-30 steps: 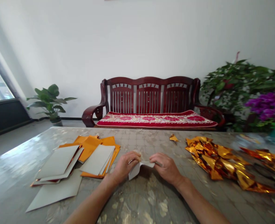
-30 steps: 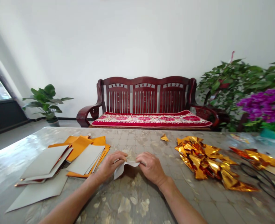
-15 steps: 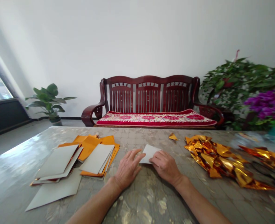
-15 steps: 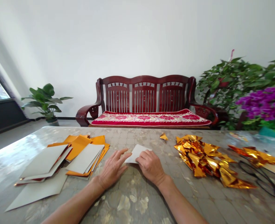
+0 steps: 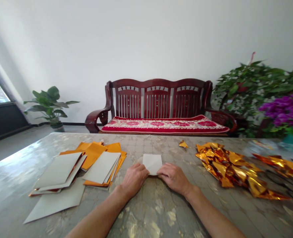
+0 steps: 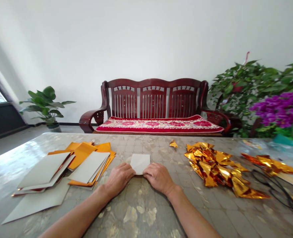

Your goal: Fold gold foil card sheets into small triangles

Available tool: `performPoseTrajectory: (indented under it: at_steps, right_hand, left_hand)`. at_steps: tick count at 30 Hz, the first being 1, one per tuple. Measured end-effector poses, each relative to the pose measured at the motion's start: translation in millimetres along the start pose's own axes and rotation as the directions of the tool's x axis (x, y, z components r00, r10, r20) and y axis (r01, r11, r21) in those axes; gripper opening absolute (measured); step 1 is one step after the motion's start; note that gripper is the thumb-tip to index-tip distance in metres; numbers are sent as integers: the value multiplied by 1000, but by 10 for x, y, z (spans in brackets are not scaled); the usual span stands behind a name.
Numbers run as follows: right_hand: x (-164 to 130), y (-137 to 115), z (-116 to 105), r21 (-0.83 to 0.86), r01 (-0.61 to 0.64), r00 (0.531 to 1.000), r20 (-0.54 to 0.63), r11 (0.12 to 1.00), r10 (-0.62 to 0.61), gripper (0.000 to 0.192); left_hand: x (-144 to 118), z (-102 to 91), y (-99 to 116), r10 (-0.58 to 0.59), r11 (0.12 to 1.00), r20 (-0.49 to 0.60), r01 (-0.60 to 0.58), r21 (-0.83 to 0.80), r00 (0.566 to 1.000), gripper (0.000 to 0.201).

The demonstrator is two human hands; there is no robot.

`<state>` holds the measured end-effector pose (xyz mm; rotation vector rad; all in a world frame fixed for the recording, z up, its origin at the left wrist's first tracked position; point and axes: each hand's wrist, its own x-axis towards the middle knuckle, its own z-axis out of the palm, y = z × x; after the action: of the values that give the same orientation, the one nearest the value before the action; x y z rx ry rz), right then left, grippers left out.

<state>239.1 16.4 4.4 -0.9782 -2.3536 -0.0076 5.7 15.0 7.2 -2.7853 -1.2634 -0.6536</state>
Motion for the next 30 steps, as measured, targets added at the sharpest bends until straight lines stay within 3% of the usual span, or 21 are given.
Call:
performPoseTrajectory:
  at_steps: [9,19,30]
  right_hand:
    - [18,-20,-56,36,-197,976,101,980,193,21]
    - [47,-4,-22,-52,-349,929,109,936,353,19]
    - [49,-5,2,-40,-364,924,113,931,366,25]
  left_hand:
    - [12,-31,-21,-136,969,63,146,-197,989,25]
    - [63,2,-22,-408,882,96,419,-217,908,24]
    - [51,-54,-13,-485,851,118,498,-167,867,24]
